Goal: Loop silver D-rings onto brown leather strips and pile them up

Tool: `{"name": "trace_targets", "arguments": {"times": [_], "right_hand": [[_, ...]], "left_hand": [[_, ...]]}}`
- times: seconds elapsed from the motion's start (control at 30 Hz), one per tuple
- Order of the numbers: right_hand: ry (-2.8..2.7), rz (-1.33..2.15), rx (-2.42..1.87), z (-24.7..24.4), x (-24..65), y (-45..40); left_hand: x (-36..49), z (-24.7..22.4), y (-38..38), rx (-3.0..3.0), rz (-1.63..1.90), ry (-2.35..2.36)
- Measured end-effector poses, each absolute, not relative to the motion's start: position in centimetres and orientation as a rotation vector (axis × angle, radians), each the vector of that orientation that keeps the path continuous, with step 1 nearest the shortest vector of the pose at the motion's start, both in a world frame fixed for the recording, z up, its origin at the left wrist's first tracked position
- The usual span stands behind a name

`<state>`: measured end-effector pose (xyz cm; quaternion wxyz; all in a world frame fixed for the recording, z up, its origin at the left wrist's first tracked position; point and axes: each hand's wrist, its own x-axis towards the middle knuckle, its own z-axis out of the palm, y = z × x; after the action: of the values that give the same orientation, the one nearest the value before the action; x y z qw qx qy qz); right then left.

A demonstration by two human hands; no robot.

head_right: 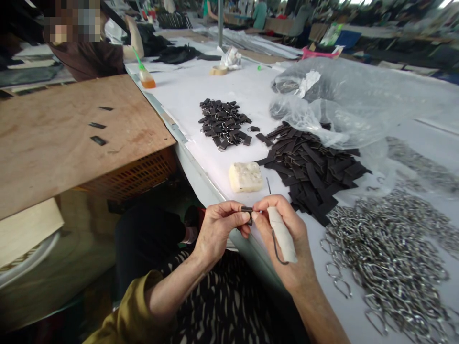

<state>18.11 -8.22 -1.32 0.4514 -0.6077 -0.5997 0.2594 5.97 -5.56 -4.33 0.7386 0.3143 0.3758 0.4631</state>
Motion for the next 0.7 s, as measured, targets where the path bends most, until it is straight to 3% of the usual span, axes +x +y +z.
{"name": "trace_targets", "arguments": {"times": [0.43,0.7], "right_hand": [[-1.706,0.34,-1.637,-0.1,21.2,-9.4],[-1.648,0.352,-1.671,0.1,21.9,-10.1]], "left_hand": [[4.5,-2.7,-4.0,0.9,0.965,0.961],[3.1,-0.2,6.5,0.798,1.317,0.866]]}}
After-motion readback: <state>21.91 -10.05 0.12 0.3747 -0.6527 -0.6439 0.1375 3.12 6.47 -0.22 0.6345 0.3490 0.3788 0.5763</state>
